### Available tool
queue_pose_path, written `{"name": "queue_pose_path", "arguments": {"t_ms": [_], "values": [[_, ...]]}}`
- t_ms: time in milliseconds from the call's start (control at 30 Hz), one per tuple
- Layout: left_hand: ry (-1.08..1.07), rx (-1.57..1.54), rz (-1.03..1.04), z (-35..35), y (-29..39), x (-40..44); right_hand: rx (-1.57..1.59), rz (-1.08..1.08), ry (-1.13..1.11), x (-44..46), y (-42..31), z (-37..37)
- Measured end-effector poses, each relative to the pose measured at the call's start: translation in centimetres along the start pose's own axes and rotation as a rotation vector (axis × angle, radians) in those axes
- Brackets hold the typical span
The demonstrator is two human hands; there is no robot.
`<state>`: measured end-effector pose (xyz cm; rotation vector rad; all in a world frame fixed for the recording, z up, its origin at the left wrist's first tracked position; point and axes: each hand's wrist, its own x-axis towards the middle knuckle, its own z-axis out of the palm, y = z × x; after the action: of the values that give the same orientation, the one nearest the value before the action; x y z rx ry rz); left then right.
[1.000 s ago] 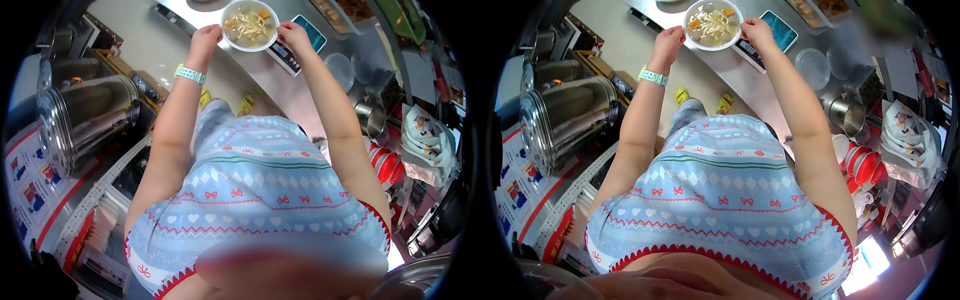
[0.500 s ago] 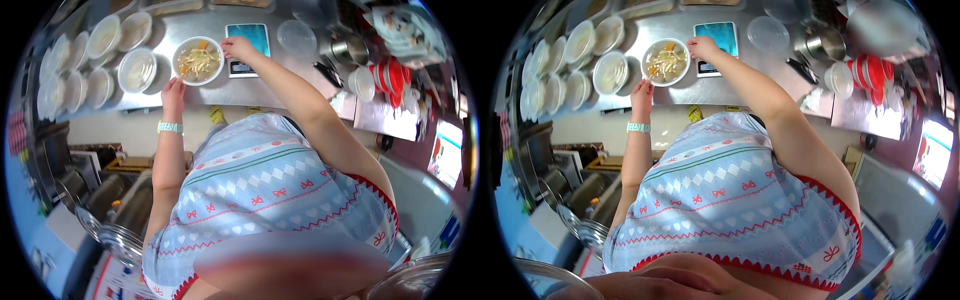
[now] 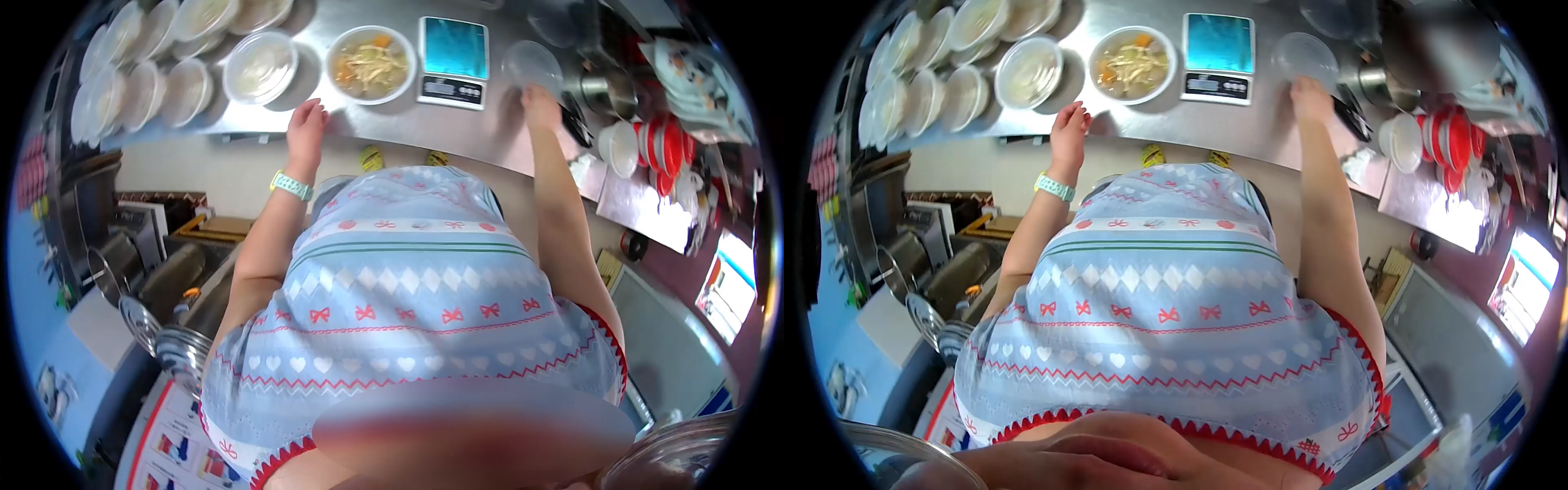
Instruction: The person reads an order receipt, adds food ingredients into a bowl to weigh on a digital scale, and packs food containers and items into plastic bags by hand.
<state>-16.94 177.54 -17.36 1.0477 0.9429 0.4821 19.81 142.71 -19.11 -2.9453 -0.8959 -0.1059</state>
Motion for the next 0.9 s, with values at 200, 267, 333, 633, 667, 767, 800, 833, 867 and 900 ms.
{"name": "queue_pose_path", "arguments": {"t_ms": [200, 267, 333, 633, 667, 767, 800, 833, 867, 900], "values": [[-0.022, 0.158, 0.294, 0.2, 1.8, -0.6, 0.673, 0.256, 0.542, -1.4, -6.4, -8.2], [-0.031, 0.180, 0.306, 1.0, 2.5, -0.6, 1.279, 0.389, 0.307, -2.2, -12.9, -10.2], [-0.025, 0.271, 0.327, 2.2, 3.8, -0.7, 1.603, 0.333, -0.053, -2.4, -17.9, -8.2], [-0.087, 0.175, 0.184, 2.3, 0.9, 5.1, 0.811, 0.102, 0.082, 2.0, -26.5, -2.2], [-0.085, 0.165, 0.162, 2.5, 1.3, 5.1, 0.744, 0.108, 0.086, 1.9, -26.4, -1.8], [-0.085, 0.182, 0.140, 2.9, 1.6, 5.0, 0.774, 0.176, 0.024, 1.4, -25.9, -0.8], [-0.077, 0.212, 0.145, 2.8, 1.6, 5.0, 0.877, 0.232, -0.044, 1.4, -25.9, -0.6], [-0.074, 0.213, 0.148, 2.9, 1.6, 5.1, 0.879, 0.229, -0.043, 1.8, -25.9, -0.6], [-0.073, 0.226, 0.162, 3.0, 1.7, 4.9, 1.014, 0.307, -0.155, 2.1, -25.7, -0.3], [-0.076, 0.243, 0.172, 2.9, 1.9, 4.7, 1.147, 0.392, -0.271, 2.0, -25.4, -0.2]]}}
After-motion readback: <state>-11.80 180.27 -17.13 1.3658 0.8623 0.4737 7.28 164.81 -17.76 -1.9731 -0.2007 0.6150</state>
